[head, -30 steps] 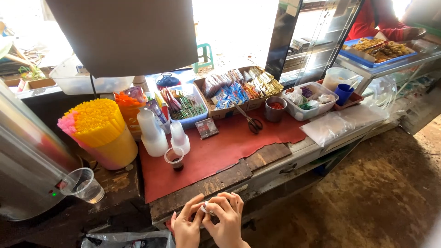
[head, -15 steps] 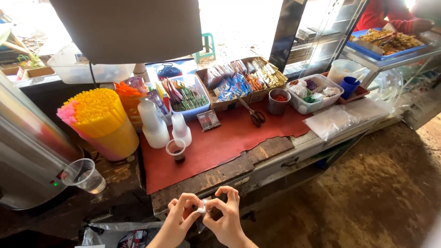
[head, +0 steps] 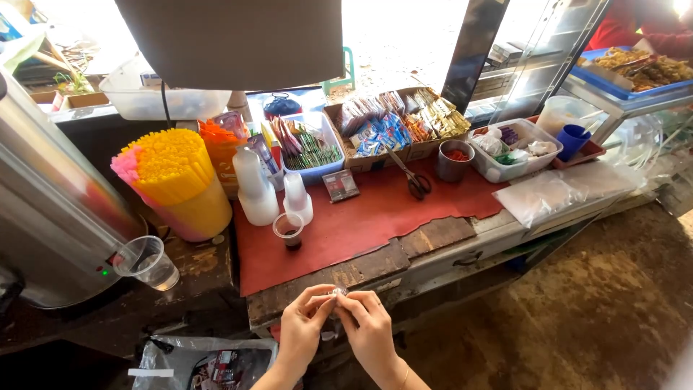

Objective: Serving and bagging fried snacks for a customer at an outdoor food stall.

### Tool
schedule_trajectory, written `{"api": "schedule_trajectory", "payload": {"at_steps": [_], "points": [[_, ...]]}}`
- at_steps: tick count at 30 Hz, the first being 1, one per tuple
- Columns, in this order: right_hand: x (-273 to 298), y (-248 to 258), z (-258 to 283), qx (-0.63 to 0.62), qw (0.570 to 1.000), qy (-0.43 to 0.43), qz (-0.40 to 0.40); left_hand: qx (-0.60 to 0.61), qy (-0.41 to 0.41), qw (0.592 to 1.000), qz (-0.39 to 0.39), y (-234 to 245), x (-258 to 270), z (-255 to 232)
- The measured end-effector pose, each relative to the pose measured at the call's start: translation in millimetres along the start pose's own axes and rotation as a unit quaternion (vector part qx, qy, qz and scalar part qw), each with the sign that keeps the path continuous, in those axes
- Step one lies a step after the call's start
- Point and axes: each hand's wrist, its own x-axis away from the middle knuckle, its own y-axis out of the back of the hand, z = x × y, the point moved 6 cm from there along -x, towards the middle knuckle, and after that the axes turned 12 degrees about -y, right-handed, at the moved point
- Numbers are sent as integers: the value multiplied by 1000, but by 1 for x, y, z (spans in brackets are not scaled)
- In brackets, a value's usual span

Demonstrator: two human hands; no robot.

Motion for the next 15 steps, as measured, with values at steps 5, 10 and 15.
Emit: {"api": "schedule_trajectory", "payload": {"at_steps": [5, 10, 15], "points": [[1, 10, 5, 34, 996, 79, -20, -381, 28, 924, -12, -12, 10, -26], [-11, 31, 11, 122, 985, 117, -29, -448, -146, 882, -32, -35, 18, -13], [-28, 59, 15, 163, 977, 130, -53, -458, -187, 869, 14, -60, 17, -31]]}}
